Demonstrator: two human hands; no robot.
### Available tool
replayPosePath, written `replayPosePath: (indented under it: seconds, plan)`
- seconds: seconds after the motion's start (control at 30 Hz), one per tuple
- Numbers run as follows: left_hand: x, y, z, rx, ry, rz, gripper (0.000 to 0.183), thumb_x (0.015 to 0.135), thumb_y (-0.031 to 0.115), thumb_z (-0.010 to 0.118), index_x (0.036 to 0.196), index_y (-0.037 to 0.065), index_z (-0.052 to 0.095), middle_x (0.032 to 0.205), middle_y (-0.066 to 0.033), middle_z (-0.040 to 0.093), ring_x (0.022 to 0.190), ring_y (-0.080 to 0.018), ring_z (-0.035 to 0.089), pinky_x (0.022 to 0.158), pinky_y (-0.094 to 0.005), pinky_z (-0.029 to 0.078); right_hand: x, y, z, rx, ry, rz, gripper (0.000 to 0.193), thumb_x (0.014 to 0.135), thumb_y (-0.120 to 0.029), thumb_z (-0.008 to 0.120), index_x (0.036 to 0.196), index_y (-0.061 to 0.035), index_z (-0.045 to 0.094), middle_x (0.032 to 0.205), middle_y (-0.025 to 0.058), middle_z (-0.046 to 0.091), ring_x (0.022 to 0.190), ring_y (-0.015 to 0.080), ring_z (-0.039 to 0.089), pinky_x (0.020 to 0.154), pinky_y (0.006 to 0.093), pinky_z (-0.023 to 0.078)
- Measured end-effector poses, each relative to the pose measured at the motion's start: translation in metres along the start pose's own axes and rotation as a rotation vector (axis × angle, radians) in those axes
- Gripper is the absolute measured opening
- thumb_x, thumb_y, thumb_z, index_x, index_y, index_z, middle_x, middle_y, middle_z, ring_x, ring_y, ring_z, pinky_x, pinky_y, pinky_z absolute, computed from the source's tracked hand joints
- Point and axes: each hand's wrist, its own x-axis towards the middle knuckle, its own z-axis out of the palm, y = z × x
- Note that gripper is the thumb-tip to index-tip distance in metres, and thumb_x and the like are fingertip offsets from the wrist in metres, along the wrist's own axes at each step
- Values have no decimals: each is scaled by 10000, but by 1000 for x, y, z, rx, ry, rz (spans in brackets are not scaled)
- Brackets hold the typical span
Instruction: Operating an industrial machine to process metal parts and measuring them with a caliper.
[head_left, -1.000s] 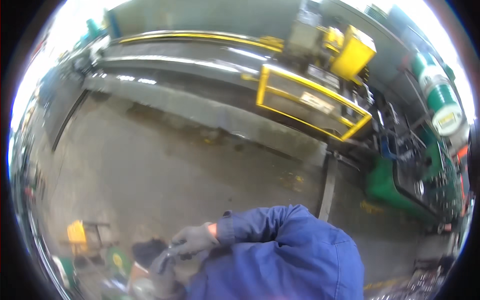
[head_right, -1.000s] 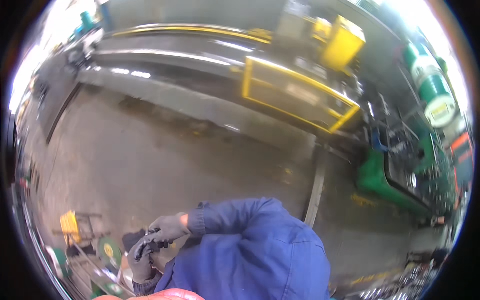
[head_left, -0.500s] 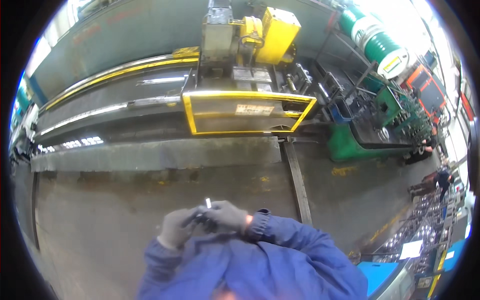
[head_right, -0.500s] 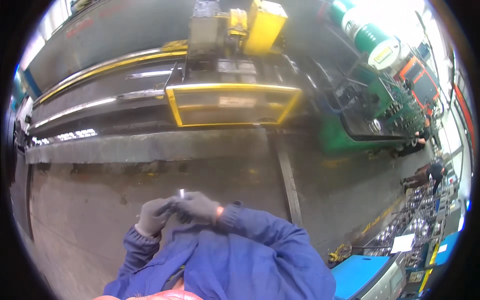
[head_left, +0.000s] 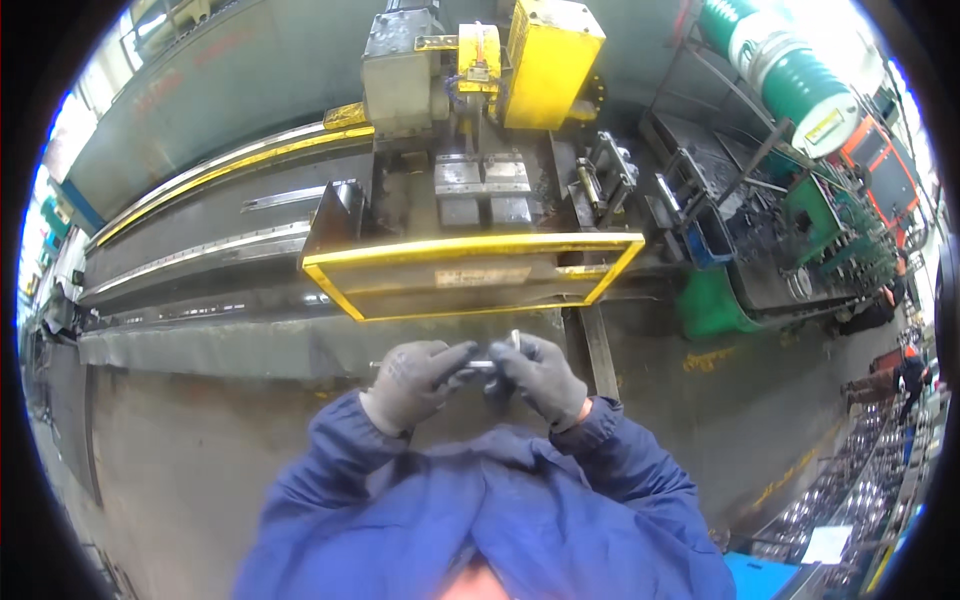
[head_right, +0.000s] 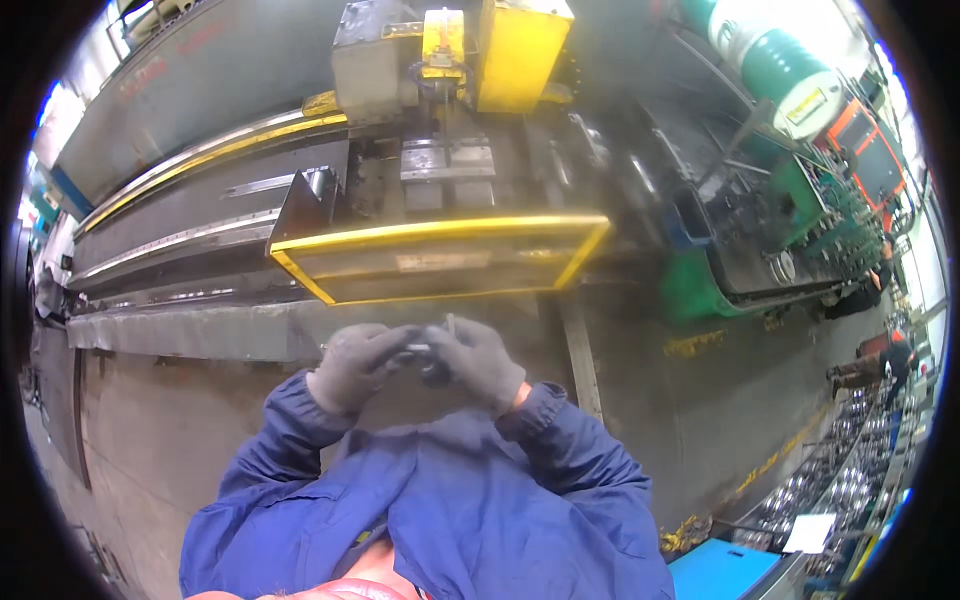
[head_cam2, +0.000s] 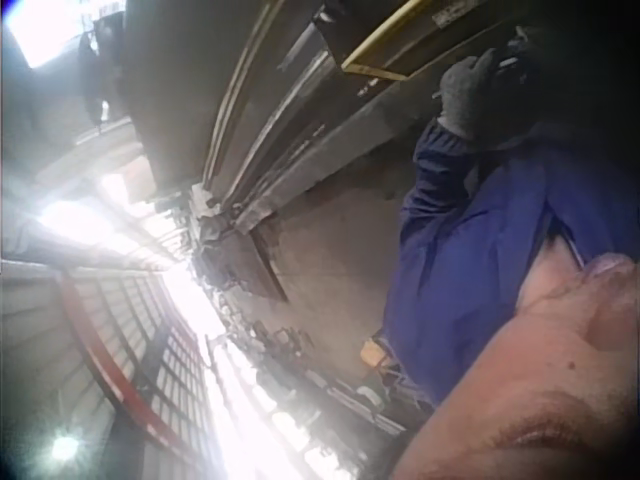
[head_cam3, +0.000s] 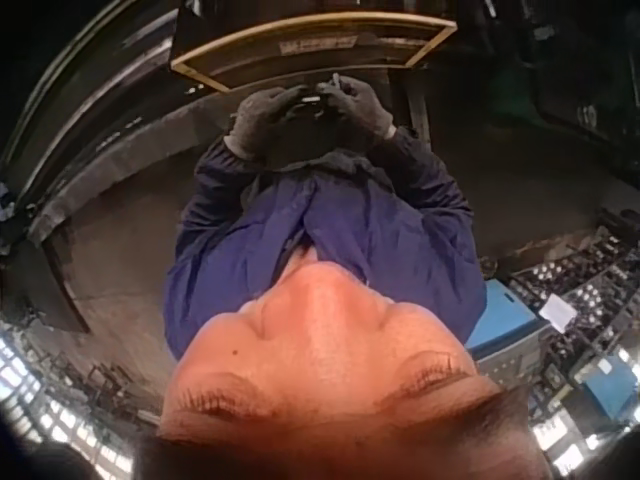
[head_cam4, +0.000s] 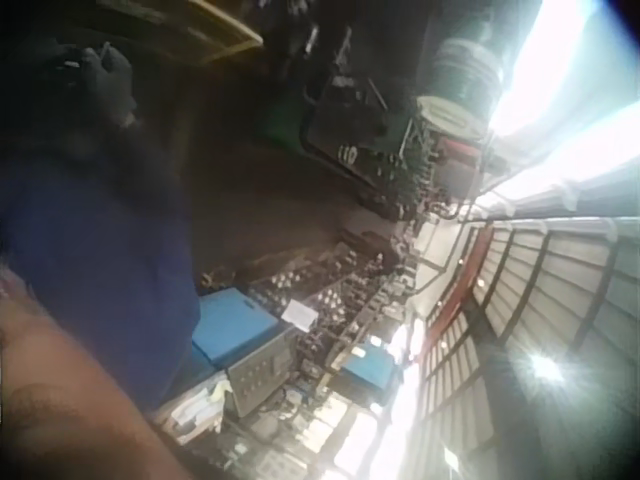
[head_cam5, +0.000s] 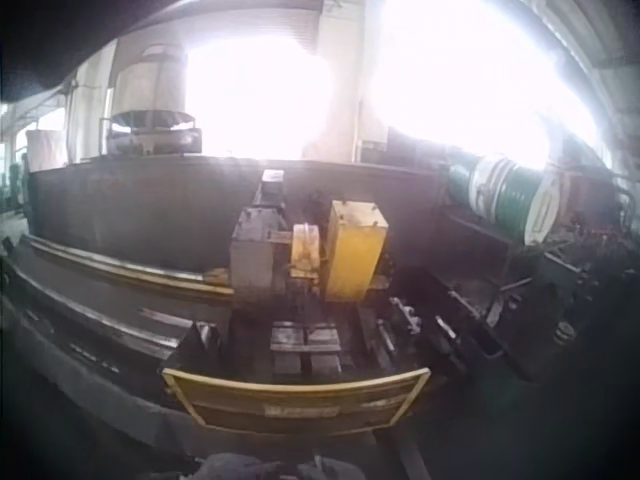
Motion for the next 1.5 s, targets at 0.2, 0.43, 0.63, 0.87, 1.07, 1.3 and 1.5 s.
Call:
replayPosePath:
  seconds: [0.2, 0.43, 0.63, 0.87, 1.07, 1.3, 1.5]
  plan:
    - [91, -52, -1, 95, 94, -15, 317, 826, 130, 685, 1143, 132, 683, 766, -40, 639, 580, -194, 566, 547, -323, 467, 91, -62, -56, 22, -20, 23, 200, 976, -188, 606, 928, 6, 621, 705, 105, 665, 546, 156, 635, 508, 244, 520]
    - [196, -151, 6, 31, 1, 97, 227, 861, 55, 664, 1071, 136, 691, 791, -27, 670, 604, -164, 580, 569, -286, 507, 182, -139, -73, -189, 89, -46, 202, 972, -198, 611, 887, -15, 599, 693, 91, 649, 521, 151, 621, 490, 246, 512]
    - [292, -265, 28, -360, -251, -35, 372, 882, -79, 635, 1216, 78, 683, 1111, -77, 738, 953, -193, 707, 880, -283, 588, 292, -205, -70, -740, 164, -25, 223, 981, -228, 573, 866, -39, 604, 703, 60, 607, 608, 134, 614, 543, 218, 507]
    - [365, -380, 59, -1142, -177, -358, 279, 905, -67, 607, 1124, 84, 693, 1058, -63, 726, 904, -141, 657, 872, -240, 541, 417, -238, -69, -1257, 266, 10, 341, 982, -252, 463, 978, 13, 678, 891, 148, 688, 806, 225, 677, 777, 311, 535]
    - [370, -417, 85, -980, -117, -436, 220, 924, -18, 617, 1099, 93, 693, 1045, -48, 727, 896, -124, 637, 840, -238, 512, 476, -245, -71, -1466, 180, 29, 395, 963, -226, 430, 1055, 35, 711, 1016, 183, 724, 897, 281, 703, 878, 377, 545]
    - [376, -412, 91, -781, -88, -522, 246, 903, -77, 607, 1118, 21, 676, 1029, -39, 706, 917, -137, 623, 860, -257, 526, 516, -238, -91, -1537, 88, -18, 391, 970, -255, 433, 982, 9, 721, 897, 144, 719, 752, 254, 671, 785, 366, 560]
    - [377, -425, 99, -674, -103, -505, 216, 911, -36, 628, 1110, 31, 679, 1010, -47, 717, 879, -146, 629, 816, -273, 529, 527, -241, -96, -1562, -22, -11, 379, 940, -218, 460, 1021, 31, 734, 988, 194, 727, 887, 301, 703, 880, 394, 549]
